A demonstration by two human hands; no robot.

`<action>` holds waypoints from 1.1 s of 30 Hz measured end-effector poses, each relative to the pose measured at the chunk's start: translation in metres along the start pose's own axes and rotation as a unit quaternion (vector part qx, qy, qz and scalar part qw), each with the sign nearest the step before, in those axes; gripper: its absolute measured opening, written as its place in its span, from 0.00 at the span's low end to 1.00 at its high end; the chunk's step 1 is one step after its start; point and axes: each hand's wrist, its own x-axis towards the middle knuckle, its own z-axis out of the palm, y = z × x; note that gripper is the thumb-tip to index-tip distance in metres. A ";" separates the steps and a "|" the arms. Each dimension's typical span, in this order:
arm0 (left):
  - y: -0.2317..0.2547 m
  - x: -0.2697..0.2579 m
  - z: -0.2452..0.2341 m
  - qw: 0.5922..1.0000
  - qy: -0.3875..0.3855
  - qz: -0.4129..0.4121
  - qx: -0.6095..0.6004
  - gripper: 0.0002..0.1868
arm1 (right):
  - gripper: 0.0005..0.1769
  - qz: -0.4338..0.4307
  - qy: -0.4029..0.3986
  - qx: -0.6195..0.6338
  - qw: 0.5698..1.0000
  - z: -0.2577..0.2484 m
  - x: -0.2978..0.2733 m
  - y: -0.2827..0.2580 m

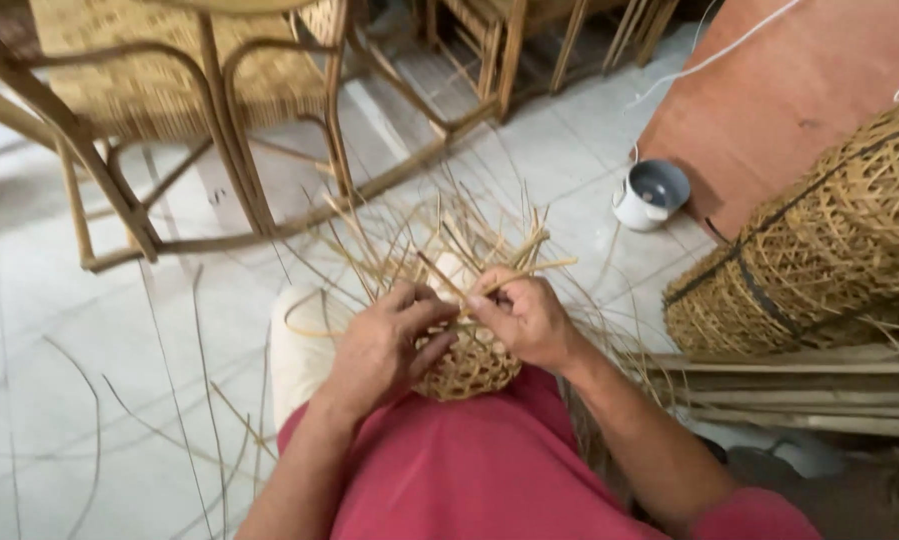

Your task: Weaving a small basket by hand using thin wooden or rattan strands

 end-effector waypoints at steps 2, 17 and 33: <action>-0.002 0.000 0.001 1.000 0.015 0.015 0.018 0.12 | 0.04 0.005 0.008 0.020 1.000 0.002 -0.001 0.002; -0.002 0.003 -0.002 0.999 0.009 0.039 0.031 0.10 | 0.04 -0.030 -0.029 0.084 0.996 -0.006 0.000 0.021; 0.005 0.006 -0.003 0.997 -0.008 0.047 0.068 0.09 | 0.16 -0.196 0.050 -0.050 0.978 -0.010 -0.037 0.022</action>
